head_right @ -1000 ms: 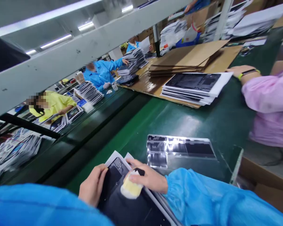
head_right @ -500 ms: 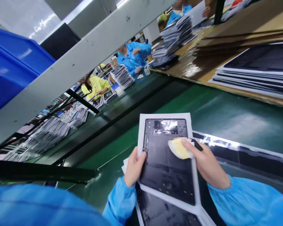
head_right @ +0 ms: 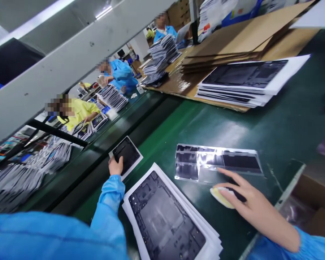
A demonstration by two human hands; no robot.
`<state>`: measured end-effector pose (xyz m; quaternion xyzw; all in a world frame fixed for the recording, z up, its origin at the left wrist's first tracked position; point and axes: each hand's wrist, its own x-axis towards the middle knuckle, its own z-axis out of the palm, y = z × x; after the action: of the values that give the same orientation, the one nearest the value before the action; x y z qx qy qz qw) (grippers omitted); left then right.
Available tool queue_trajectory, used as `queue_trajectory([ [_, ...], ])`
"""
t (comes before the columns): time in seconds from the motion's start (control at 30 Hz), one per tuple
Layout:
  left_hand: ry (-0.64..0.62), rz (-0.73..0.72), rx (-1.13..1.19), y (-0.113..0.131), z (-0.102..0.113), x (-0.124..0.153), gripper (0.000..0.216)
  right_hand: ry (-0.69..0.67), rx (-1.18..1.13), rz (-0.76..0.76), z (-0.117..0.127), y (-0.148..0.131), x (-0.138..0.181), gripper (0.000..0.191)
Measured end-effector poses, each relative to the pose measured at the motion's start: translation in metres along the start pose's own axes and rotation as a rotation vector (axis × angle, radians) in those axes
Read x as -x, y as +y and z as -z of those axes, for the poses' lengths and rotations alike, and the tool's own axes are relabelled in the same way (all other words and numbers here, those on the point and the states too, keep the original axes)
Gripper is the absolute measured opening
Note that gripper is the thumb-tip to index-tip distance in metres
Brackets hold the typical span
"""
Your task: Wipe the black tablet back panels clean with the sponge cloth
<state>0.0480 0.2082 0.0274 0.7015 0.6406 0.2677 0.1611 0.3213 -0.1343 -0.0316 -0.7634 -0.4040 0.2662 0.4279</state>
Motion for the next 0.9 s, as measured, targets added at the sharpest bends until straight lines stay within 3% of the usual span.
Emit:
queue_trajectory([
  [0.13,-0.265,-0.343,-0.010,0.047,-0.035,0.070,0.025,-0.193,0.145,0.195,-0.018,-0.001,0.001,0.042],
  [0.23,-0.538,-0.835,-0.132,0.071,-0.057,0.127,0.041,-0.267,0.168,0.216,-0.028,-0.001,0.000,0.042],
  [0.3,-0.611,-0.973,-0.243,0.079,-0.065,0.151,0.052,-0.252,0.151,0.188,-0.032,0.001,0.001,0.043],
  [0.47,-0.648,-0.983,-0.373,0.079,-0.073,0.163,0.055,-0.244,0.141,0.174,-0.037,0.007,0.006,0.041],
  [0.73,-0.641,-0.969,-0.345,0.079,-0.074,0.163,0.068,-0.484,0.156,0.226,-0.034,-0.016,-0.018,0.046],
  [0.9,-0.610,-0.909,-0.342,0.093,-0.074,0.174,0.074,-0.540,0.125,0.276,-0.032,-0.018,-0.028,0.045],
])
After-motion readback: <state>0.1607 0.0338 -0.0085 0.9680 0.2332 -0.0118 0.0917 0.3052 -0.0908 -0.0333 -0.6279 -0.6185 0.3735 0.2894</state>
